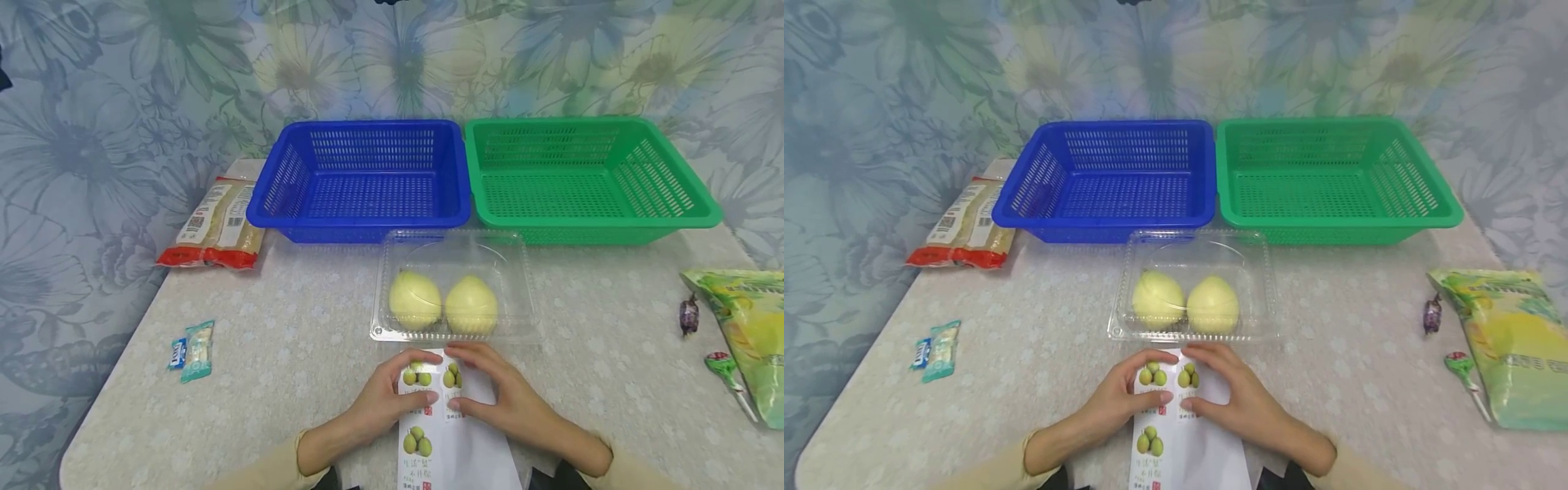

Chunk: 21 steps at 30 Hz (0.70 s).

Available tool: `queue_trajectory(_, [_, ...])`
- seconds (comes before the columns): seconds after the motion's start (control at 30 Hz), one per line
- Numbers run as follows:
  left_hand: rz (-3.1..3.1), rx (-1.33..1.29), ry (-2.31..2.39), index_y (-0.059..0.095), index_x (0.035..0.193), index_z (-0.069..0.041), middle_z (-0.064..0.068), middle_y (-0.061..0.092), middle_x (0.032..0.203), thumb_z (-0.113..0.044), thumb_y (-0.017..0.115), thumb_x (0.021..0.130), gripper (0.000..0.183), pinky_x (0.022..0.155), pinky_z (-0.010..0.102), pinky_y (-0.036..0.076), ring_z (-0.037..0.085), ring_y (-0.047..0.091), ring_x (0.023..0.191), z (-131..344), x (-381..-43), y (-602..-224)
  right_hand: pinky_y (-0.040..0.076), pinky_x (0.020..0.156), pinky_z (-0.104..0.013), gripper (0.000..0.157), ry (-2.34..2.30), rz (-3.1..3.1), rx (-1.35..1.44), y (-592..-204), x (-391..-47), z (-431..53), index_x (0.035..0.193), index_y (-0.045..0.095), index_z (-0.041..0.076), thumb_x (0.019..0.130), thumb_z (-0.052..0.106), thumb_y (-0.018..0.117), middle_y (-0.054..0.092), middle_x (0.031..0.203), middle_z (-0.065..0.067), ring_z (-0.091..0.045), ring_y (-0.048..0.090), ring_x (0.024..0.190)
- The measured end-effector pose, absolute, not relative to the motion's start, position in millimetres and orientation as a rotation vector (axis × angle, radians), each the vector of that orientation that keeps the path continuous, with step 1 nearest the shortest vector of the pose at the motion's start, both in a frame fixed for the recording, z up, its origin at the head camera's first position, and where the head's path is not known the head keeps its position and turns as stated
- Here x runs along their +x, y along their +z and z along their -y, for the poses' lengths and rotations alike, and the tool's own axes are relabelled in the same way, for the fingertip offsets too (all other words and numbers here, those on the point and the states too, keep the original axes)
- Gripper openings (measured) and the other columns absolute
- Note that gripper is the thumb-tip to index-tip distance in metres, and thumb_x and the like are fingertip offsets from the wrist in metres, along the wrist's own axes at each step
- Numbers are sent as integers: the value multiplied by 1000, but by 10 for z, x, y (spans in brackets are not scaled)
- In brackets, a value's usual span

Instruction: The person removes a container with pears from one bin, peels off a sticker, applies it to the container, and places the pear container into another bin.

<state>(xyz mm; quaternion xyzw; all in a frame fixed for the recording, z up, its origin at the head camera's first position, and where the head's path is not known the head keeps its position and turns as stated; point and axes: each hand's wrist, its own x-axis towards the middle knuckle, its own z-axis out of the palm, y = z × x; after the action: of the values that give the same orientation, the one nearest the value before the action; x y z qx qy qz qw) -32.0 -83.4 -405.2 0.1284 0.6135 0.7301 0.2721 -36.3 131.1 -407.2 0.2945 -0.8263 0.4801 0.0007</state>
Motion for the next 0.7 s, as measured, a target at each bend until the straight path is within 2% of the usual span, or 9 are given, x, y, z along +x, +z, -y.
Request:
queue_trajectory(0.07, [-1648,347,1969,43,125,-3,33,55,110,-3,59,83,45,66,29,55,12,66,83,836,-316,-4051,32,100,-14,61,1519,2572,948,-4084,-368,-1311,128,49,16,73,22,75,49,129,-5,-9,43,121])
queue_trajectory(0.27, [-1632,373,2000,42,125,-1,37,54,107,-1,60,82,46,65,28,55,11,66,82,830,-314,-4053,42,93,-20,60,1572,2517,1017,-4091,-396,-1310,125,50,11,71,17,76,50,127,-10,-7,44,118])
queue_trajectory(0.4, [-1623,395,2008,42,125,-1,39,53,107,-1,60,82,47,66,29,55,12,66,83,829,-318,-4056,45,90,-23,54,1610,2512,1019,-4068,-399,-1301,121,52,13,72,16,75,50,127,-10,-6,44,118])
queue_trajectory(0.5, [-1620,397,2006,42,125,-1,38,53,107,-1,60,82,47,67,30,55,12,66,84,827,-317,-4054,43,92,-21,49,1623,2523,994,-4060,-392,-1301,119,53,16,74,16,74,50,127,-9,-8,45,119])
queue_trajectory(0.7, [-1640,353,1995,43,125,-2,37,54,107,-1,61,81,47,66,28,55,11,66,82,817,-314,-4053,31,102,-14,45,1647,2544,921,-4064,-361,-1306,115,55,18,74,17,73,50,129,-8,-10,42,123])
